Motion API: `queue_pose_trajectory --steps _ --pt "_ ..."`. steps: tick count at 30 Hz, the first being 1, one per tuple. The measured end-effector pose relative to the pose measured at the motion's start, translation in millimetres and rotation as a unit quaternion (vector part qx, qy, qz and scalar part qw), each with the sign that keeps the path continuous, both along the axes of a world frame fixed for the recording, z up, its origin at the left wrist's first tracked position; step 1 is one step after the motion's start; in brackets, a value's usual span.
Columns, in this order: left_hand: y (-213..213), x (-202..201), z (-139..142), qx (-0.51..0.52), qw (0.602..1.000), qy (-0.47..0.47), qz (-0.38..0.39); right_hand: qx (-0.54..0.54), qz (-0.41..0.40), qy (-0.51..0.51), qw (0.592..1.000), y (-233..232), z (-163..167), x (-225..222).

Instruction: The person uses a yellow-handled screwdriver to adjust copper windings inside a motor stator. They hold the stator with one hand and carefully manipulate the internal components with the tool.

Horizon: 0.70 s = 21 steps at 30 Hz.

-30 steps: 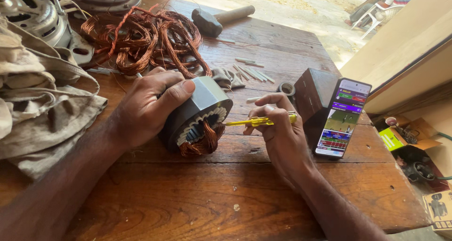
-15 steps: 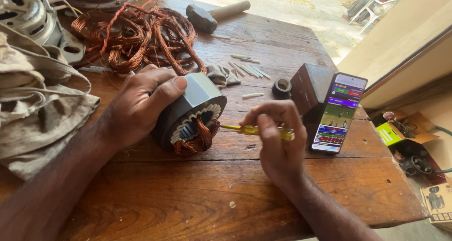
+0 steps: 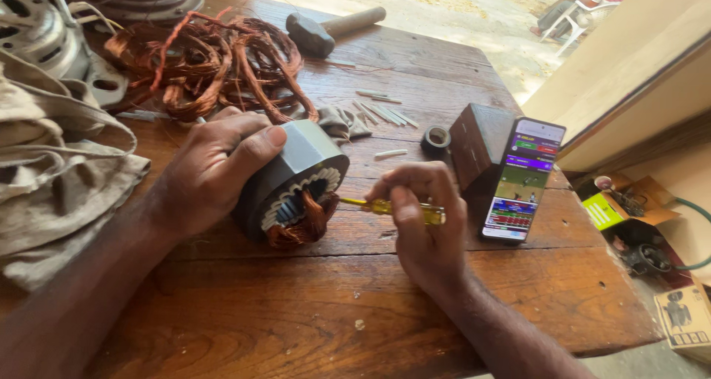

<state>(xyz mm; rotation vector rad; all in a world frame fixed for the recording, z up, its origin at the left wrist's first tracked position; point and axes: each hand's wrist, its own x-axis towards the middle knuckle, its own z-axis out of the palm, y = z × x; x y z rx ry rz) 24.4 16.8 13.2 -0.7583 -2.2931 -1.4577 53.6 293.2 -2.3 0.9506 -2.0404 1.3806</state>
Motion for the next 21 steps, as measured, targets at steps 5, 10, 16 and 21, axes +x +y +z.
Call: queue_pose_trajectory --steps 5,10,16,21 --pt "1.4 2.0 0.8 0.016 0.999 -0.046 -0.004 -0.014 0.031 -0.028 0.999 0.7 -4.1 0.1" --pt "1.6 1.6 2.9 -0.004 1.0 0.006 -0.005 -0.028 0.094 -0.054 0.994 0.9 -5.8 -3.5" --pt "0.7 1.3 2.0 0.022 0.992 -0.121 -0.022 0.004 0.081 -0.059 0.995 0.8 -7.1 6.2" --pt "-1.4 -1.6 -2.2 0.027 0.994 -0.097 -0.037 0.003 0.071 -0.068 0.995 -1.3 -4.6 9.3"
